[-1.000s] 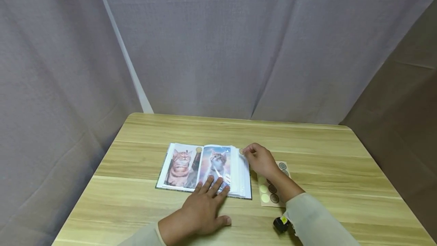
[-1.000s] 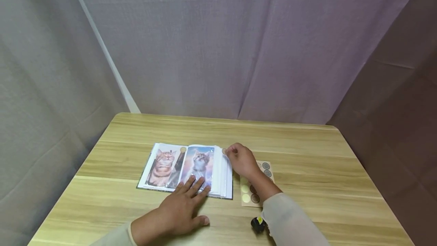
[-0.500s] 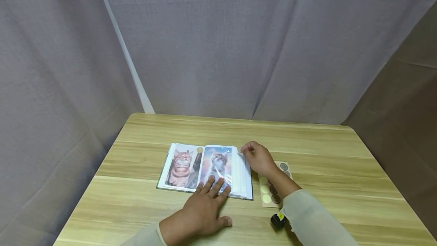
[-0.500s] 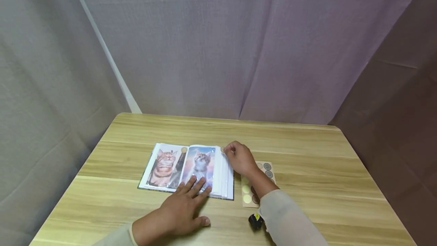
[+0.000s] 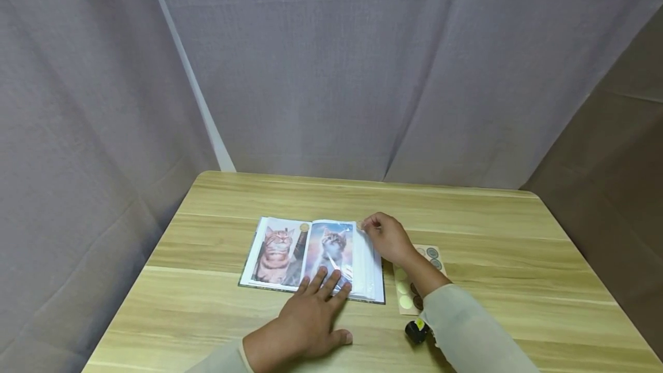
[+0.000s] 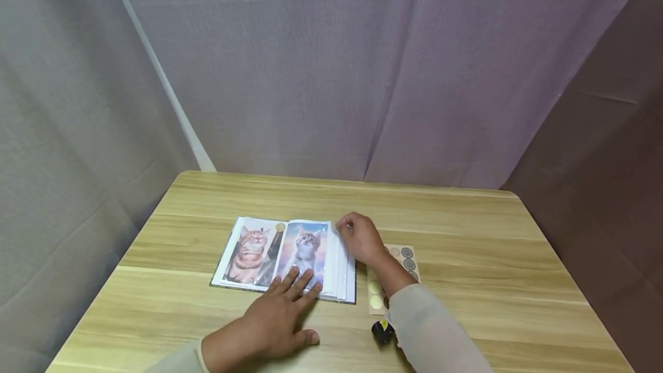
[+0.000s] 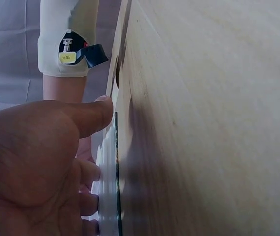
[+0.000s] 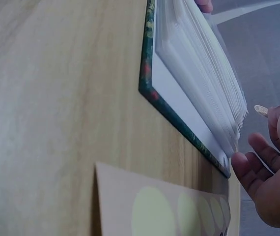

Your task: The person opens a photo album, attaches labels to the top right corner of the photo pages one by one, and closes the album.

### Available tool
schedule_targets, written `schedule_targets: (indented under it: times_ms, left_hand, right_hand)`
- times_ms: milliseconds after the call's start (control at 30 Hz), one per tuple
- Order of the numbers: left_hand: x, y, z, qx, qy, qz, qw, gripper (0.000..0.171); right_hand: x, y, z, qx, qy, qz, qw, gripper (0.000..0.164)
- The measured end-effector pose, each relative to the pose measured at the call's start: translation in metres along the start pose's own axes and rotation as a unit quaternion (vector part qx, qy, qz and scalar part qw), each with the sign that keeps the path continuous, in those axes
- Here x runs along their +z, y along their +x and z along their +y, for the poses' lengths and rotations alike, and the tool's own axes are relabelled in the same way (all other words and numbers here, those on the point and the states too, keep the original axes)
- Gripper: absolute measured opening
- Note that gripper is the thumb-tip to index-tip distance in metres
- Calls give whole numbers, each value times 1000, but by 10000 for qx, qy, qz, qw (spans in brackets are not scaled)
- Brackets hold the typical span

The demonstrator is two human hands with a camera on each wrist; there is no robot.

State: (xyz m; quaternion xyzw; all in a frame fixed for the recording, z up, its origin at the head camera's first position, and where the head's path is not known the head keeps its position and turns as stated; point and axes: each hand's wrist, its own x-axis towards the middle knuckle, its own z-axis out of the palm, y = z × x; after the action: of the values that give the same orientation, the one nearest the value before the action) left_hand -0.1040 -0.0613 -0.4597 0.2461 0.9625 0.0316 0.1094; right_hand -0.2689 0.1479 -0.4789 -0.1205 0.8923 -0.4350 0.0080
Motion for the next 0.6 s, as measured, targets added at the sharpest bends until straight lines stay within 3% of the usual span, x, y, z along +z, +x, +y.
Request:
schedule_targets:
  times_ms: [600]
  left_hand:
    - [-3, -1, 2, -46, -12, -73, 10000, 90]
  right_hand:
    - [10, 8, -3, -248, 24, -65, 9997, 15]
